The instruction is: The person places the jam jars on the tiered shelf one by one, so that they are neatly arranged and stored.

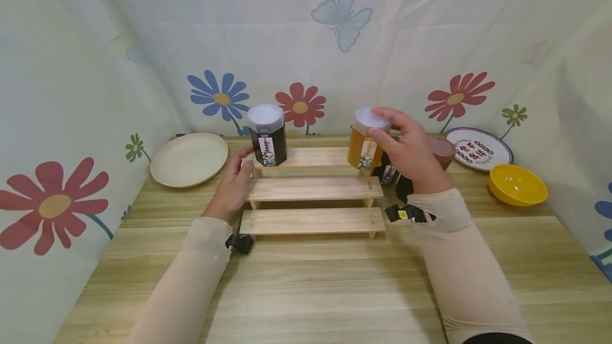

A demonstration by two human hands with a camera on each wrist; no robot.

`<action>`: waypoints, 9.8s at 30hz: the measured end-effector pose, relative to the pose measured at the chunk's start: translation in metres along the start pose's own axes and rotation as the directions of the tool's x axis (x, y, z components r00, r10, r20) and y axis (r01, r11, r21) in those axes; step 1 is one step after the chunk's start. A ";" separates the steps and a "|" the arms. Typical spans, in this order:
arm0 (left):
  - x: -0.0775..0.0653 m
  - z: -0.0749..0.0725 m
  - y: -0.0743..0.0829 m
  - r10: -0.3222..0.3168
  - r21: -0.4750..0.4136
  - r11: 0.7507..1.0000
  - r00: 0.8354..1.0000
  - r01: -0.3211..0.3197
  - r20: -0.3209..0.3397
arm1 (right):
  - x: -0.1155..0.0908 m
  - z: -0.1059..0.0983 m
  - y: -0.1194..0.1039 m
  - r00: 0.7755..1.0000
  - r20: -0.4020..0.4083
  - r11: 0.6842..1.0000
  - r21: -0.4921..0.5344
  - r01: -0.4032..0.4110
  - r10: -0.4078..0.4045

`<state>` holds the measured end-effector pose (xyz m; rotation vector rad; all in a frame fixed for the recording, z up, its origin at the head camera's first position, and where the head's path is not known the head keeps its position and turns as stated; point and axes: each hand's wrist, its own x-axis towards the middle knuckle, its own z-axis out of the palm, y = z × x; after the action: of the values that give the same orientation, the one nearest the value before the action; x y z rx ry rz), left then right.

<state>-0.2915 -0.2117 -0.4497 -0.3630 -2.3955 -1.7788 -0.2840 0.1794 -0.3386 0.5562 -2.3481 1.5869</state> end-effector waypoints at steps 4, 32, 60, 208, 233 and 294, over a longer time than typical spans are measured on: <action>0.000 0.000 0.001 -0.006 0.003 1.000 1.000 0.006 0.001 | 0.004 0.004 0.002 1.000 0.006 0.999 0.034 -0.003 0.003; 0.000 0.000 0.001 -0.009 -0.003 1.000 1.000 0.009 -0.004 | 0.017 0.027 -0.002 0.998 0.064 0.996 0.092 0.007 -0.013; 0.000 0.000 0.000 -0.021 -0.003 1.000 1.000 0.021 0.000 | 0.025 0.055 -0.011 0.995 0.101 0.992 0.127 0.004 -0.017; 0.003 -0.002 -0.005 -0.004 -0.032 0.999 1.000 0.004 0.009 | -0.045 -0.060 -0.019 0.931 0.269 0.922 -0.360 -0.141 0.247; 0.003 -0.003 -0.005 -0.011 -0.023 1.000 1.000 0.011 0.012 | -0.046 -0.111 0.017 0.888 0.231 0.811 -0.541 -0.223 0.398; 0.002 -0.002 -0.001 -0.006 -0.013 1.000 1.000 0.006 -0.002 | -0.036 -0.096 0.042 0.830 0.295 0.780 -0.579 -0.239 0.474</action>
<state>-0.2938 -0.2137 -0.4495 -0.3561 -2.3869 -1.7969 -0.2713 0.2883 -0.3527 0.3509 -3.2281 0.9029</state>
